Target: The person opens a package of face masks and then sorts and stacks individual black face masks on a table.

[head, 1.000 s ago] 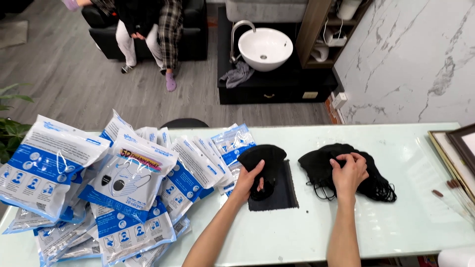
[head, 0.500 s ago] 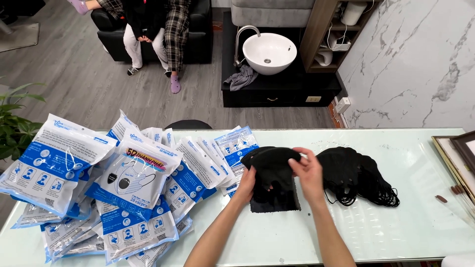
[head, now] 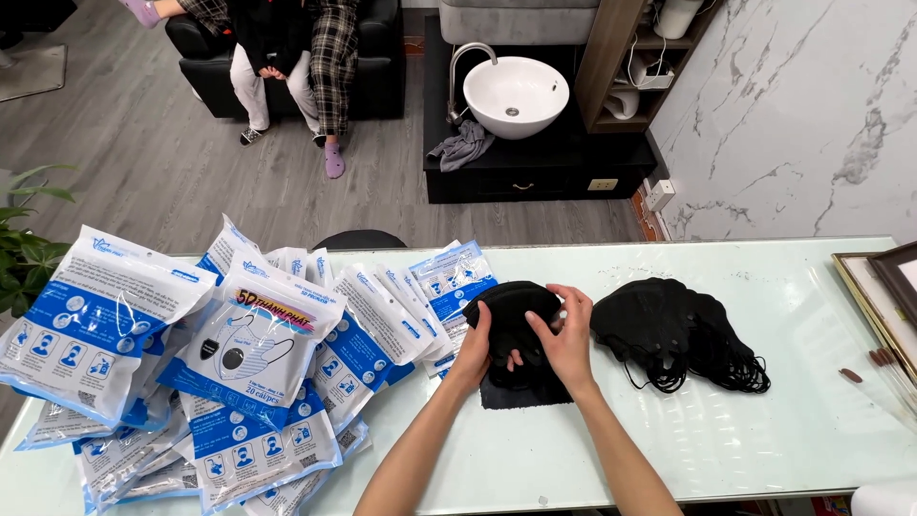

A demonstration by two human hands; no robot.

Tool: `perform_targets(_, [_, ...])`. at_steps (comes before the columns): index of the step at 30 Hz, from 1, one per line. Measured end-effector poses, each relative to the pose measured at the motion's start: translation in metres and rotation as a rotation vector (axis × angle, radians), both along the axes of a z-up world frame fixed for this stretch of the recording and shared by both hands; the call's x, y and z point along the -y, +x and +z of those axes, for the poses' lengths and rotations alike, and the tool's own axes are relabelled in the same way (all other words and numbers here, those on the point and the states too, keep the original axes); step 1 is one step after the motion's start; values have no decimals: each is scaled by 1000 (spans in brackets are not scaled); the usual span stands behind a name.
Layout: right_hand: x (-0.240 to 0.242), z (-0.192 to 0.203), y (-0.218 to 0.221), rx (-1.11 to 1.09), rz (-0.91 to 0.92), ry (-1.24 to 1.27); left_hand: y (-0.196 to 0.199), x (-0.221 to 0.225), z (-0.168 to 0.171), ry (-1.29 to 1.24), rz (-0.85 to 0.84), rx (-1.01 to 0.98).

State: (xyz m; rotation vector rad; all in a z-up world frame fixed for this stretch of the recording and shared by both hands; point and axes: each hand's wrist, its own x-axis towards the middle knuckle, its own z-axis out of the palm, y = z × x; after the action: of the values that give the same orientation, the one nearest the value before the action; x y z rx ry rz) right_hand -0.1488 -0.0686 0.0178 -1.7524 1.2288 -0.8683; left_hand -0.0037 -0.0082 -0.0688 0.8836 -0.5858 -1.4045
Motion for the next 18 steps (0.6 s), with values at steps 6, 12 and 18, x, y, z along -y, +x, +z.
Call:
perform_targets(6, [-8,22,3,-54,155,93,-1,-6,11,95,34,34])
perform_targets(12, [-15,42,3,-113,275,136,-2,-3,9,64,63,26])
perform_targets(18, [-15,68,-5,-205,382,183,-3,-1,12,29,40,20])
